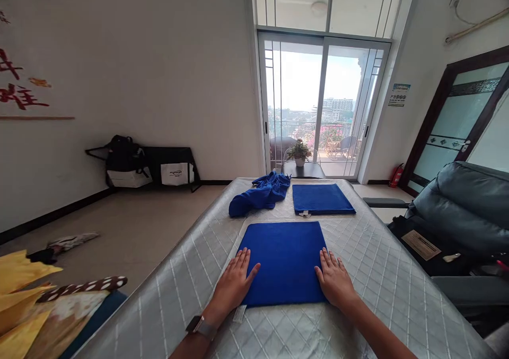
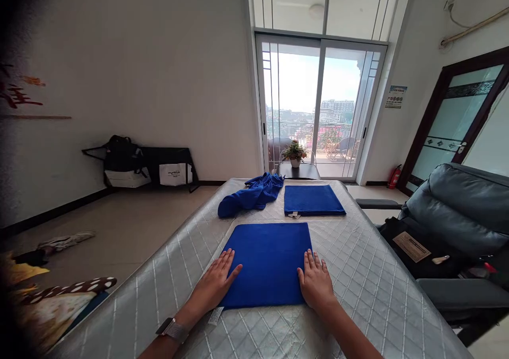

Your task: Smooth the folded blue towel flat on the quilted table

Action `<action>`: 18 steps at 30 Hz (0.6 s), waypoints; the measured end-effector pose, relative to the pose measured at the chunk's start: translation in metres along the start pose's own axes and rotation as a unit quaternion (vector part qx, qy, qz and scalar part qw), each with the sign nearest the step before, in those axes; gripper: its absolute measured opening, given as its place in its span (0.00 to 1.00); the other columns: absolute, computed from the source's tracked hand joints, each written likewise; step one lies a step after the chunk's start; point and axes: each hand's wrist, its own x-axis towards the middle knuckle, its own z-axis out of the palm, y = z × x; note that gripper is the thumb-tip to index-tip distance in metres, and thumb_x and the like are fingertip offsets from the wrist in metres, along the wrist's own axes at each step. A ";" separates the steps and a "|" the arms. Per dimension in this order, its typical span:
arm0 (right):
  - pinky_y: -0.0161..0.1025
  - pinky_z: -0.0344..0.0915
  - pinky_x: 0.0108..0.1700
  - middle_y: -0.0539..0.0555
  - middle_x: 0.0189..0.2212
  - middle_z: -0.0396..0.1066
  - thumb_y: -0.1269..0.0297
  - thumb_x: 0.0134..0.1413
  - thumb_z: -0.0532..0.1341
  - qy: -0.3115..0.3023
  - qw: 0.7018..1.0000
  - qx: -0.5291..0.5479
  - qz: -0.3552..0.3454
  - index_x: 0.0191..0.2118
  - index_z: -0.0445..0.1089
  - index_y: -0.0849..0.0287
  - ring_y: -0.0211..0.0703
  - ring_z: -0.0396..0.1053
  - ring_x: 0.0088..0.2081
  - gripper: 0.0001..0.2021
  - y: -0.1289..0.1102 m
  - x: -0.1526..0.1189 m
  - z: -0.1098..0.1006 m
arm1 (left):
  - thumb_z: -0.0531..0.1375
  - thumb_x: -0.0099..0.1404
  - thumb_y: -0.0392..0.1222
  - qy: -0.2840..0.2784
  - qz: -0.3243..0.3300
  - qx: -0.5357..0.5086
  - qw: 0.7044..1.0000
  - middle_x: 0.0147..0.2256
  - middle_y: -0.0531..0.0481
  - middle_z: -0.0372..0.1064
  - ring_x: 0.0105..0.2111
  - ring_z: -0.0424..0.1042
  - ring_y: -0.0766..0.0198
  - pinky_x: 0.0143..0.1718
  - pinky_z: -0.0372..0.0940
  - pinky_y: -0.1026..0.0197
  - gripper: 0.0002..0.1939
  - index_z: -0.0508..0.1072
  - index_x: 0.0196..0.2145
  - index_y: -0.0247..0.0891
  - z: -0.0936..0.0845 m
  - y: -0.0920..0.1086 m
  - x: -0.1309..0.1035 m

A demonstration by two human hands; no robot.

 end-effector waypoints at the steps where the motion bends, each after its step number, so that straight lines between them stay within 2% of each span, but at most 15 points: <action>1: 0.50 0.34 0.69 0.56 0.70 0.39 0.52 0.67 0.39 -0.003 1.000 0.001 -0.003 0.70 0.43 0.65 0.49 0.35 0.71 0.32 0.000 -0.005 0.001 | 0.40 0.72 0.61 -0.001 0.001 0.000 1.000 0.68 0.38 0.50 0.68 0.49 0.52 0.66 0.49 0.46 0.37 0.52 0.68 0.32 0.000 0.000 0.000; 4: 0.48 0.35 0.69 0.53 0.70 0.38 0.50 0.67 0.37 -0.002 1.000 0.013 -0.002 0.71 0.42 0.62 0.47 0.35 0.71 0.33 -0.001 -0.015 0.005 | 0.40 0.72 0.61 0.002 0.002 0.011 1.000 0.67 0.39 0.51 0.67 0.49 0.51 0.66 0.49 0.46 0.37 0.53 0.68 0.33 -0.001 0.001 -0.001; 8: 0.47 0.34 0.69 0.52 0.70 0.38 0.50 0.67 0.37 0.007 1.000 0.024 0.007 0.71 0.41 0.61 0.46 0.35 0.71 0.32 -0.002 -0.020 0.006 | 0.39 0.72 0.63 0.011 -0.021 0.034 0.999 0.66 0.34 0.54 0.66 0.52 0.50 0.66 0.50 0.46 0.40 0.57 0.66 0.27 -0.006 0.004 0.000; 11: 0.47 0.33 0.69 0.52 0.71 0.38 0.51 0.67 0.38 0.010 0.999 0.031 0.006 0.71 0.41 0.62 0.46 0.35 0.71 0.32 -0.003 -0.020 0.005 | 0.38 0.71 0.64 0.027 -0.024 0.035 0.999 0.66 0.33 0.54 0.67 0.52 0.50 0.66 0.50 0.46 0.41 0.57 0.66 0.25 -0.014 0.018 0.002; 14: 0.48 0.32 0.69 0.52 0.71 0.37 0.51 0.67 0.38 0.009 0.999 0.038 0.007 0.71 0.41 0.62 0.46 0.35 0.71 0.32 -0.003 -0.020 0.004 | 0.39 0.72 0.63 0.021 0.020 0.009 1.000 0.67 0.36 0.52 0.67 0.50 0.52 0.66 0.50 0.47 0.40 0.56 0.66 0.29 -0.019 0.058 0.006; 18: 0.48 0.32 0.69 0.53 0.71 0.36 0.53 0.67 0.39 0.003 0.999 0.043 0.007 0.71 0.41 0.62 0.46 0.34 0.71 0.31 -0.003 -0.021 0.002 | 0.40 0.73 0.61 -0.020 0.129 -0.057 0.990 0.67 0.39 0.51 0.67 0.50 0.54 0.65 0.53 0.47 0.36 0.53 0.68 0.34 -0.013 0.141 0.020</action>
